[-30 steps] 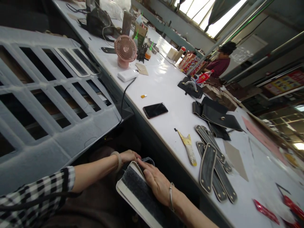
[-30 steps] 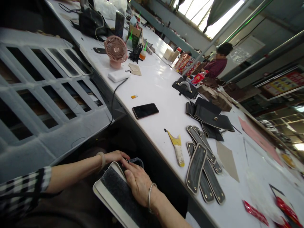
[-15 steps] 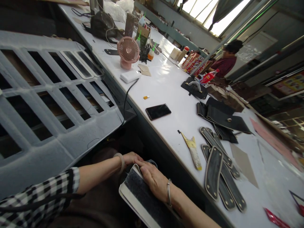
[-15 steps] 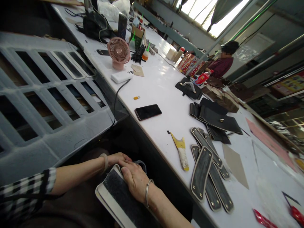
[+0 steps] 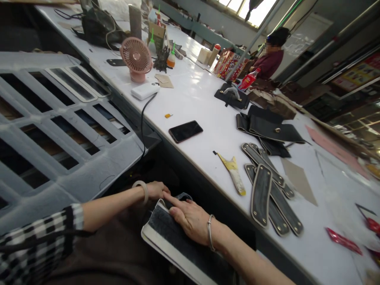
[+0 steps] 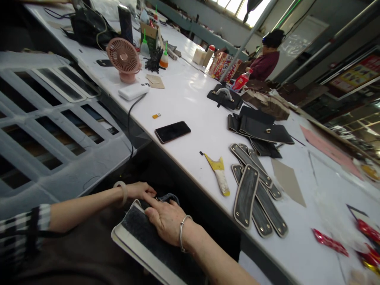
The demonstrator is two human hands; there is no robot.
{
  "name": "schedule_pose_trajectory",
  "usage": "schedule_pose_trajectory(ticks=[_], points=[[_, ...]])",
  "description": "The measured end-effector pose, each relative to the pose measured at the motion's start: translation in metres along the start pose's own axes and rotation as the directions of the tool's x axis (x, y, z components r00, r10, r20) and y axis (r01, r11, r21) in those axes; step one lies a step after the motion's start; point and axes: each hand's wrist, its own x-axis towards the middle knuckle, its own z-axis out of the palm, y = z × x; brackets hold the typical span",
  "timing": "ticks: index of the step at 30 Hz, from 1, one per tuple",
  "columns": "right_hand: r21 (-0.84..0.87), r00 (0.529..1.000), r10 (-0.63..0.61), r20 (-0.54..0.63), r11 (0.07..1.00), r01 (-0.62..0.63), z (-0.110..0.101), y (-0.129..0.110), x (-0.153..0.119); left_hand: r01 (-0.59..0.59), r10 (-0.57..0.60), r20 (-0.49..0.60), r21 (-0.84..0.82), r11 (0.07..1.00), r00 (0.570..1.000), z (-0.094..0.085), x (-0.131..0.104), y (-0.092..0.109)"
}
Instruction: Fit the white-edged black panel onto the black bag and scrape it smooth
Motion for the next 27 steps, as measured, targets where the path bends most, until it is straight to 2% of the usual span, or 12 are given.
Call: schedule_pose_trajectory(ticks=[3,5,7,9,13,16,21,24,26,27], points=[[0.040,0.999,0.037,0.011,0.998,-0.038,-0.001,0.009,-0.018,-0.016,0.008,0.047,0.189,0.982,0.999,-0.020,-0.019,0.042],[0.061,0.999,0.048,0.017,0.997,-0.049,-0.002,0.016,-0.032,-0.049,0.006,0.170,0.253,0.966,0.985,-0.025,-0.032,0.069],[0.073,0.998,0.062,0.033,0.995,-0.064,-0.003,0.022,-0.048,-0.114,-0.005,0.336,0.333,0.936,0.942,-0.024,-0.043,0.090],[0.076,0.994,0.099,0.053,0.992,-0.103,-0.003,0.028,-0.066,-0.182,-0.019,0.436,0.414,0.892,0.900,-0.021,-0.049,0.102],[0.100,0.983,0.171,0.062,0.979,-0.177,-0.003,0.041,-0.097,-0.232,-0.032,0.481,0.478,0.847,0.876,-0.018,-0.053,0.113],[0.110,0.977,0.207,0.059,0.971,-0.213,-0.003,0.047,-0.108,-0.257,-0.020,0.477,0.508,0.822,0.879,-0.016,-0.054,0.119],[0.078,0.974,0.228,0.000,0.971,-0.227,-0.002,0.045,-0.106,-0.271,-0.015,0.466,0.540,0.796,0.885,-0.010,-0.057,0.127],[0.056,0.955,0.298,0.008,0.953,-0.298,0.000,0.041,-0.101,-0.291,-0.009,0.461,0.574,0.765,0.887,-0.008,-0.055,0.124],[0.112,0.949,0.315,0.001,0.943,-0.313,0.001,0.040,-0.098,-0.280,0.004,0.433,0.575,0.769,0.901,-0.008,-0.052,0.120],[0.181,0.957,0.290,-0.021,0.942,-0.281,0.001,0.042,-0.096,-0.282,0.026,0.415,0.569,0.772,0.910,-0.008,-0.051,0.118]])
